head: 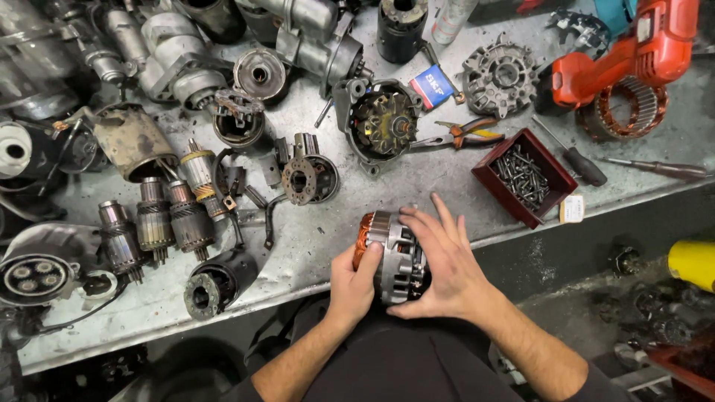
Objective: The person holds and rotates an alternator stator and housing assembly, inspecting the copper windings and internal components. They then use a pair of pliers to manipulate small metal parts within the alternator housing on a cluttered workbench.
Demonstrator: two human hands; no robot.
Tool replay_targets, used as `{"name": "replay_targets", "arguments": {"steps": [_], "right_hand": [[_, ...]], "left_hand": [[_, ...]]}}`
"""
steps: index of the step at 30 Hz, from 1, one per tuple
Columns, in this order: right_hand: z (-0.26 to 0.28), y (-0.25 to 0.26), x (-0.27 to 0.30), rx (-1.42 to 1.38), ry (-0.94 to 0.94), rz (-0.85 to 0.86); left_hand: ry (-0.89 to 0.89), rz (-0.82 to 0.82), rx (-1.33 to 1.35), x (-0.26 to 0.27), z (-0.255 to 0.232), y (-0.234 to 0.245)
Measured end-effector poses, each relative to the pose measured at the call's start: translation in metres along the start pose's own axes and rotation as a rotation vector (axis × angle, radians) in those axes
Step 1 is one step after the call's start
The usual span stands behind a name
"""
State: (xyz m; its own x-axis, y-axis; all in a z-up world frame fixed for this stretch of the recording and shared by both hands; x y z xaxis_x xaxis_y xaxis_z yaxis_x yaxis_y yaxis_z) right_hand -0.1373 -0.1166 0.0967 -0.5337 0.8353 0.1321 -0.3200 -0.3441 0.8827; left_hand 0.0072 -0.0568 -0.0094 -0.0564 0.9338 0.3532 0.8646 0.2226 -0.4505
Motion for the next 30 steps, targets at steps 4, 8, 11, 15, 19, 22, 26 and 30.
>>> {"name": "replay_targets", "arguments": {"steps": [4,8,11,15,19,22,26,30], "right_hand": [[0.003,0.001,-0.008,-0.015,0.067,-0.037],[0.006,-0.004,-0.012,0.022,0.19,0.043],[0.001,-0.009,-0.015,0.018,0.242,0.017],[-0.006,-0.016,-0.021,-0.058,0.221,0.042],[-0.001,-0.025,-0.013,-0.099,0.237,0.014],[0.005,-0.028,-0.009,-0.002,0.251,-0.039],[0.007,-0.028,-0.009,0.051,0.244,-0.012],[-0.004,-0.029,-0.015,-0.021,0.15,0.09]], "left_hand": [[-0.016,-0.01,-0.028,-0.006,0.005,0.001],[0.173,-0.102,0.145,-0.004,0.012,0.002],[0.141,-0.086,0.108,-0.005,0.012,0.003],[0.126,-0.078,0.039,-0.003,0.012,0.005],[0.136,-0.081,0.065,-0.005,0.012,0.007],[0.148,-0.133,-0.016,-0.008,0.014,0.013],[0.179,-0.178,0.083,-0.007,0.009,0.008],[0.239,-0.193,0.017,-0.005,0.008,0.007]]}}
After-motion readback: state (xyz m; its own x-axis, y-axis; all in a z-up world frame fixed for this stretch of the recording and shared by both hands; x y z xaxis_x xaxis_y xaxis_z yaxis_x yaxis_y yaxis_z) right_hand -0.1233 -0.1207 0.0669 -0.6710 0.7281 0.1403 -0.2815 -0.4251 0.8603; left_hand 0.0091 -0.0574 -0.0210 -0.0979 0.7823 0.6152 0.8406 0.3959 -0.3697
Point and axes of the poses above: each hand's wrist, its own x-axis away from the middle knuckle, its own y-axis out of the back of the hand, z = x × y, the point moved 5 cm from there along -x, towards the middle knuckle, and after that the axes turned 9 degrees about x, right-handed, at the moved point
